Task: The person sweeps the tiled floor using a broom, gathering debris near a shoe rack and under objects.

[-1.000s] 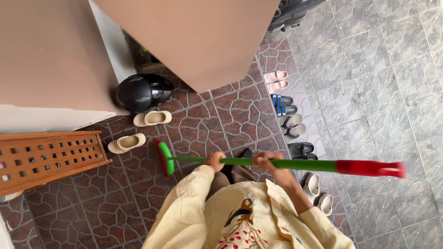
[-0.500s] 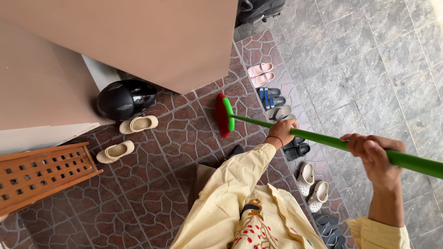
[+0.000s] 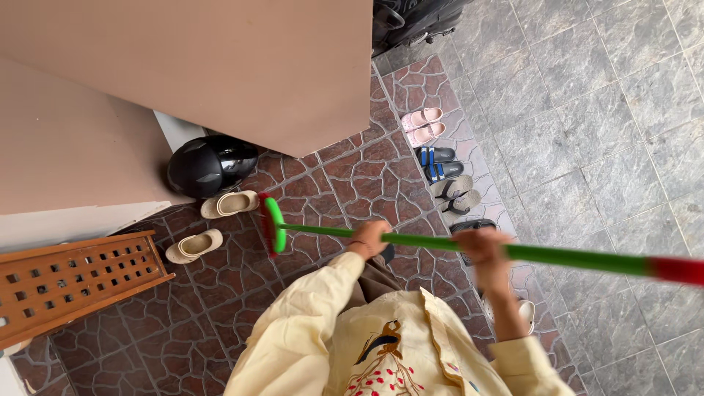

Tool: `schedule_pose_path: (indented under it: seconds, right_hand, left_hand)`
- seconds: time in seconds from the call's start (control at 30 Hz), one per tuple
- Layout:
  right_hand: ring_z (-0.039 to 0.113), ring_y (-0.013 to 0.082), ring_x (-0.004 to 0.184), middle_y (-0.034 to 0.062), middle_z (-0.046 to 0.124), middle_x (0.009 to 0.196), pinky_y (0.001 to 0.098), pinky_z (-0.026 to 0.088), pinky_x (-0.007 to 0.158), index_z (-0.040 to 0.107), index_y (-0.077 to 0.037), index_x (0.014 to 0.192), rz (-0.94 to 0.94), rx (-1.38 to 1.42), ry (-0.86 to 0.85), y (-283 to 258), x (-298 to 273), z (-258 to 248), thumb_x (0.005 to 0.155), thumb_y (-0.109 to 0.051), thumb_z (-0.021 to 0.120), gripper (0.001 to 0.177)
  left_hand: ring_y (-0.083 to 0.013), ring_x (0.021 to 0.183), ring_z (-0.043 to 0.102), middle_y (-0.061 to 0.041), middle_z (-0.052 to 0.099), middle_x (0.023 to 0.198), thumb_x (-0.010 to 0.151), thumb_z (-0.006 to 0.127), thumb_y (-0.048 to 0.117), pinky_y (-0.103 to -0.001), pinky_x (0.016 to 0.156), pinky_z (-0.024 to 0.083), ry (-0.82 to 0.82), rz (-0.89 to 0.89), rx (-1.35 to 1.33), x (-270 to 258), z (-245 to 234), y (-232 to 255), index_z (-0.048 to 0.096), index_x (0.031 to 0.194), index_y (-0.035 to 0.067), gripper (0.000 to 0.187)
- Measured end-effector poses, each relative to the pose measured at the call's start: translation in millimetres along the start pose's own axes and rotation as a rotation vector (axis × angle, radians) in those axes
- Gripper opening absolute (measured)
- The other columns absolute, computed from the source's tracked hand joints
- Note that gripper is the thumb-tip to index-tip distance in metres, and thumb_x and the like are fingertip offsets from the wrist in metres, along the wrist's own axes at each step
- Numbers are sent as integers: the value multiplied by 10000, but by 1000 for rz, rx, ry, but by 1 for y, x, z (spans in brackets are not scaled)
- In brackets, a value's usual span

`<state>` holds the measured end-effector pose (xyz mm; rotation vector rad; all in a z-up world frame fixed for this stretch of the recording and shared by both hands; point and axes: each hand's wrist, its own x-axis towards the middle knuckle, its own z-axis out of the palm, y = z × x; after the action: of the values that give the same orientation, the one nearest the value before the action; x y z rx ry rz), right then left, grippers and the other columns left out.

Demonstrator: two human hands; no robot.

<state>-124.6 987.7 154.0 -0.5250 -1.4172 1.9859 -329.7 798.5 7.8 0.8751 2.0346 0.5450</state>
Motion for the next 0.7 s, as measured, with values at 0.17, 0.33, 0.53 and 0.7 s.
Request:
schedule_pose_path:
  seconds: [0.17,0.33,0.53,0.7]
  right_hand:
    - [523,234,652,61,610,724,452,532,823,556,-50,672,175,-126,12,3,-12,4,1084,-83,519,414]
    - [589,231,662,94,506,634,501,611,804,459,-47,590,13,-280,150,-80,1,-59,1048,-83,424,460]
    - [398,163,475,26,333,499,469,554,756,366,-104,558,-108,-333,159,-173,-12,-81,997,-51,384,443]
    - [413,167,495,49,349,530,445,545,781,365,-59,579,-143,-505,103,-214,-19,-59,1008,-42,429,434]
  left_hand:
    - [-313,892,742,-89,763,919,840,763,163,-451,790,568,57,24,-19,31,36,-31,700,918,196,106]
    - [-315,868,730,-104,746,897,679,832,118,-456,772,569,79,303,-103,83,88,77,691,950,133,306]
    - [-289,860,755,-67,769,890,952,699,192,-474,827,582,-18,308,-113,100,118,206,704,943,179,16]
    - [-314,898,737,-72,784,866,825,746,131,-604,877,518,-6,436,-108,102,134,249,710,966,172,151]
